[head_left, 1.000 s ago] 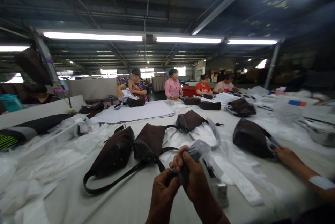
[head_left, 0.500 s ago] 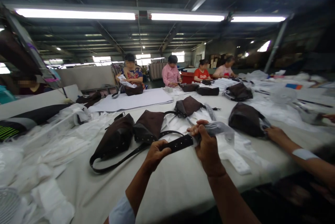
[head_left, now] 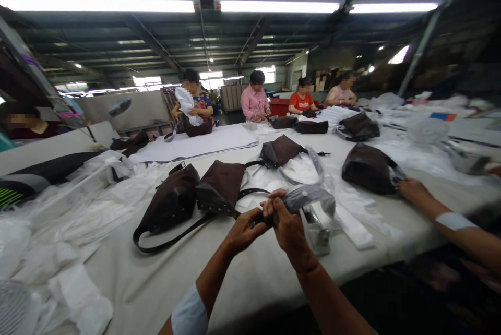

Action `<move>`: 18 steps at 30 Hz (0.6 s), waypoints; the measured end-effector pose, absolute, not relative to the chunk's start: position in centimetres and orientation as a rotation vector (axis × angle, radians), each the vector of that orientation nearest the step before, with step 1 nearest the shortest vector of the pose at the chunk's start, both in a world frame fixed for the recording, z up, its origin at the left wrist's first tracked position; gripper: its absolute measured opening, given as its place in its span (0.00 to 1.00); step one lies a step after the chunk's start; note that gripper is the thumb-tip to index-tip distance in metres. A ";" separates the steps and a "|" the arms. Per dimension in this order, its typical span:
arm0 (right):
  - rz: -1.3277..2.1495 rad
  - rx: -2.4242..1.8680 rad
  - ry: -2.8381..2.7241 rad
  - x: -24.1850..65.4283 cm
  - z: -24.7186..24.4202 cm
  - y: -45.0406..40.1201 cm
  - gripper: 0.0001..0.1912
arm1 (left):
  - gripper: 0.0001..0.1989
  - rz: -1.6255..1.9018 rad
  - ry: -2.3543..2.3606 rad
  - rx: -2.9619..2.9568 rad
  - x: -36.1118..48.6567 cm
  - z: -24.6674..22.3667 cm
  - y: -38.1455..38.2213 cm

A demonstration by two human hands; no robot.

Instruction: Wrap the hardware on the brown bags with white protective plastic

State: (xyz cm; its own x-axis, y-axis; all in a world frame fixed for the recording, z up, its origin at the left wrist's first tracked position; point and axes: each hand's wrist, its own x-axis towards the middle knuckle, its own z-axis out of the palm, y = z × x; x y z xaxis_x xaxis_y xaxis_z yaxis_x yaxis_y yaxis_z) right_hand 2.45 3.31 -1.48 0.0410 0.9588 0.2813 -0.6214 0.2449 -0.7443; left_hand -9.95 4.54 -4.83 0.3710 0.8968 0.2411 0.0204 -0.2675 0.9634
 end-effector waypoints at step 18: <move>1.536 -0.363 -0.258 -1.2 -6.3 4.3 0.09 | 0.16 1.100 1.210 1.478 -12.9 -4.9 0.8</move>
State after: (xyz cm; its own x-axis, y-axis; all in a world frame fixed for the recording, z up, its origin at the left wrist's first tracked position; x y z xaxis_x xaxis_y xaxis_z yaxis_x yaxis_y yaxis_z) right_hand -1.23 4.34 -6.29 0.0240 0.9977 -0.0628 -0.9223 -0.0021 -0.3864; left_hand -12.89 0.85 -4.87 0.1242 0.9882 0.0900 0.1836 -0.1120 0.9766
